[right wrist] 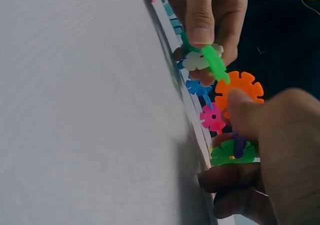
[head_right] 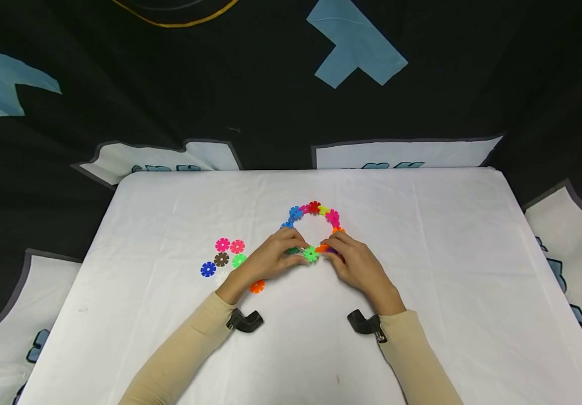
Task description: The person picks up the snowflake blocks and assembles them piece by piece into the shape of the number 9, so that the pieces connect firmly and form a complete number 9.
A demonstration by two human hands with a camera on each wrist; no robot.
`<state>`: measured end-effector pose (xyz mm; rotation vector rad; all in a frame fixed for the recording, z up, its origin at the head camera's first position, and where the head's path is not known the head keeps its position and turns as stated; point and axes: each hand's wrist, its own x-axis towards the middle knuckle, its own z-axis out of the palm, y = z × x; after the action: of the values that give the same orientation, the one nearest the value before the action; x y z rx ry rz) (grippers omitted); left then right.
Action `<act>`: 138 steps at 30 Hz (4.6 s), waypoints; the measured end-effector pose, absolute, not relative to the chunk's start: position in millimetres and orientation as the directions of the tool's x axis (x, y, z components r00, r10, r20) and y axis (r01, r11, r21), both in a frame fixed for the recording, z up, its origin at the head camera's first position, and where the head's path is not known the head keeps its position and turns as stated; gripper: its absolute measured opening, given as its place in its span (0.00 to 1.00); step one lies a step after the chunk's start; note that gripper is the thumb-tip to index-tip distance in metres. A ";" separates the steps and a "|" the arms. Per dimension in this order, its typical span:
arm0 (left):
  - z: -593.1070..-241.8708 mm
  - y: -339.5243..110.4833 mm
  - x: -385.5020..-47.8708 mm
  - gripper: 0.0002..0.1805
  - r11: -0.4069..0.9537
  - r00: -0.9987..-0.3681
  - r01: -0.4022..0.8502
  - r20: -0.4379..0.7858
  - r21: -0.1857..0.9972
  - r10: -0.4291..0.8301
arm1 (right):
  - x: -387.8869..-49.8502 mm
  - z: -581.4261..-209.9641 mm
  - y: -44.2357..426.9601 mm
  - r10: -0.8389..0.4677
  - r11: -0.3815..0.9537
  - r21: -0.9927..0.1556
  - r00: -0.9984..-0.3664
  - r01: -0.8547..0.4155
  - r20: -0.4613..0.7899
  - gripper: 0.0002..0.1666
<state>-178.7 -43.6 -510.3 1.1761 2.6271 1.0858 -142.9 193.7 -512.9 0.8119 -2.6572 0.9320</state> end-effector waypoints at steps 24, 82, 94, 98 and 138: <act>-505.8 -42.6 -175.7 0.13 0.398 -0.662 0.661 0.246 0.636 0.708 | -143.6 -513.7 199.5 -0.483 0.548 -0.599 -0.805 -0.584 0.344 0.07; -509.6 -169.4 -144.3 0.54 0.824 -0.846 0.440 -0.143 0.357 0.513 | -140.7 -500.5 205.7 -0.390 0.708 -0.543 -0.891 -0.452 0.234 0.15; -516.0 -142.8 -136.8 0.61 0.796 -0.817 0.539 -0.062 0.276 0.574 | -144.2 -504.3 199.9 -0.287 0.751 -0.593 -0.952 -0.291 0.104 0.24; -516.9 -136.5 -136.1 0.60 0.799 -0.815 0.545 -0.063 0.256 0.576 | -144.6 -504.8 200.1 -0.271 0.761 -0.596 -0.960 -0.256 0.066 0.26; -519.4 7.9 -159.2 0.58 0.721 -0.709 0.684 -0.129 0.115 0.693 | -148.5 -470.6 220.1 -0.145 0.513 -0.636 -0.788 -0.577 0.599 0.31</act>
<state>-159.2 7.9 -519.4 1.1136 2.7612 0.0871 -148.5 220.1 -470.6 0.5902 -2.2807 1.2118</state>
